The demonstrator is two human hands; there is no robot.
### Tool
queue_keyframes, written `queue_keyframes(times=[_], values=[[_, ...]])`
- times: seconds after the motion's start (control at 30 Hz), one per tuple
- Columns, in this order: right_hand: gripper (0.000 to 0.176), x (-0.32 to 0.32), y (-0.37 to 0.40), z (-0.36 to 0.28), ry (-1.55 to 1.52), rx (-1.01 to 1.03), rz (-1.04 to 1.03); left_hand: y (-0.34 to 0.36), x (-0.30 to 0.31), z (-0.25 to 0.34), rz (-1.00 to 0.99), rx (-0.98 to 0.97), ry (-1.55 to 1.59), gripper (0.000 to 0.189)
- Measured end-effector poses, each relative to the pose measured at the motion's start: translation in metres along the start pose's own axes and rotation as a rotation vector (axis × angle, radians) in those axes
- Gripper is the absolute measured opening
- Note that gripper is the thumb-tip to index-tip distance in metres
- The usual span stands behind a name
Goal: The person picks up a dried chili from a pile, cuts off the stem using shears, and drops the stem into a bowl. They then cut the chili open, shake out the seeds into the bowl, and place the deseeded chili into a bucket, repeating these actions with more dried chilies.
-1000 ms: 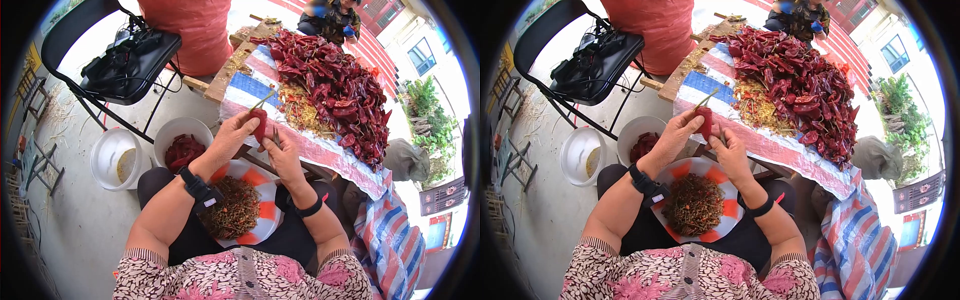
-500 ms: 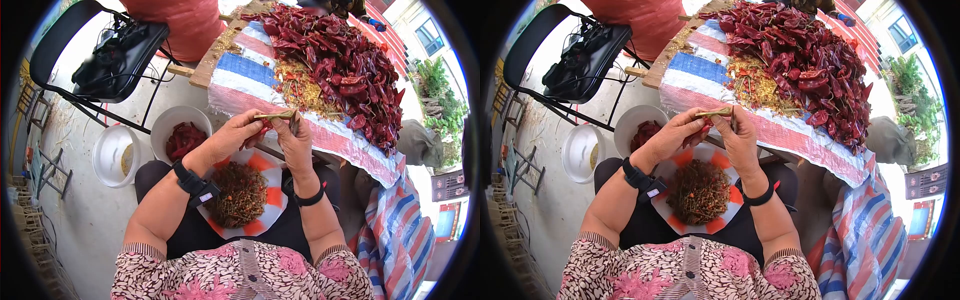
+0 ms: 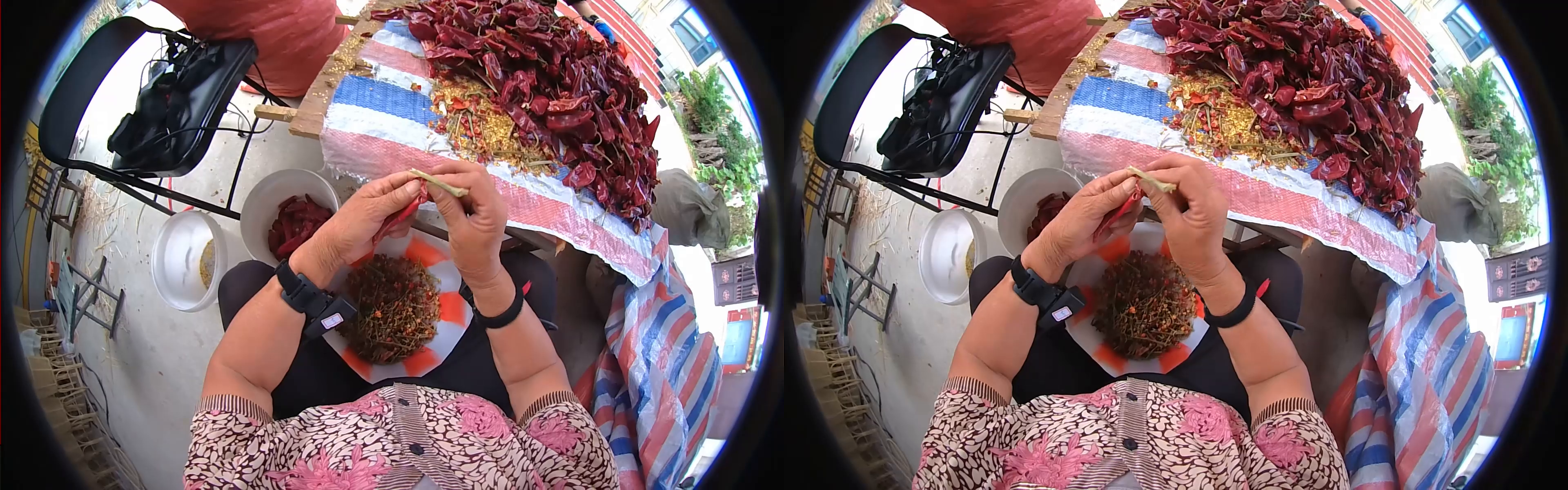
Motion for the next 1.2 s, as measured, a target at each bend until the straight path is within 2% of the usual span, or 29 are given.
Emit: queue_keyframes(times=[0.1, 0.2, 0.3, 0.4, 0.5, 0.6, 0.7, 0.77, 0.8, 0.9, 1.0, 1.03, 1.17, 1.2], values=[[0.010, -0.004, 0.003, -0.007, -0.003, 0.067, 0.026, 0.005, -0.004, 0.005, 0.051, 0.050, -0.099, 0.021], [0.014, -0.012, 0.005, 0.016, -0.358, -0.223, -0.032, 0.008, 0.000, 0.005, 0.069, 0.101, -0.224, 0.020], [0.019, -0.024, 0.003, 0.020, -0.790, -0.334, -0.078, 0.011, 0.002, 0.004, 0.022, 0.101, -0.267, 0.021], [0.019, -0.036, 0.005, 0.024, -0.989, -0.436, -0.028, 0.016, -0.001, 0.006, -0.037, 0.109, -0.285, 0.020], [0.020, -0.040, 0.012, 0.033, -1.105, -0.521, -0.259, 0.021, -0.002, 0.007, -0.067, 0.140, -0.297, 0.019], [0.024, -0.048, 0.016, 0.040, -1.180, -0.623, -0.244, 0.021, -0.004, 0.008, -0.061, 0.120, -0.345, 0.020], [0.029, -0.062, 0.021, 0.046, -1.560, -0.728, -0.262, 0.020, -0.012, 0.006, -0.135, 0.112, -0.382, 0.021], [0.030, -0.057, 0.024, 0.053, -1.318, -0.765, -0.118, 0.018, -0.021, -0.003, -0.259, 0.132, -0.427, 0.022], [0.031, -0.052, 0.025, 0.056, -1.195, -0.782, -0.050, 0.019, -0.020, 0.000, -0.223, 0.134, -0.463, 0.022], [0.030, -0.041, 0.017, 0.052, -1.166, -0.645, -0.114, 0.024, -0.013, 0.012, -0.144, 0.119, -0.480, 0.023], [0.028, -0.032, 0.018, 0.046, -0.989, -0.609, -0.173, 0.033, -0.003, 0.018, -0.105, 0.122, -0.560, 0.022], [0.029, -0.031, 0.020, 0.041, -0.918, -0.612, -0.246, 0.037, 0.000, 0.021, -0.089, 0.118, -0.588, 0.021], [0.040, -0.048, 0.033, 0.027, -0.286, -0.454, -0.667, 0.055, 0.011, 0.034, -0.009, 0.123, -0.669, 0.020], [0.040, -0.050, 0.034, 0.023, -0.088, -0.361, -0.723, 0.060, 0.014, 0.037, 0.012, 0.127, -0.680, 0.020]])
Point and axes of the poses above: each hand's wrist, its own y-axis away from the middle knuckle, its own x-axis out of the back of the hand, z = x × y, the point moved 8 cm from there along -y, towards the middle knuckle, and after that the axes turned 12 degrees about -z, right-handed, at the moved point
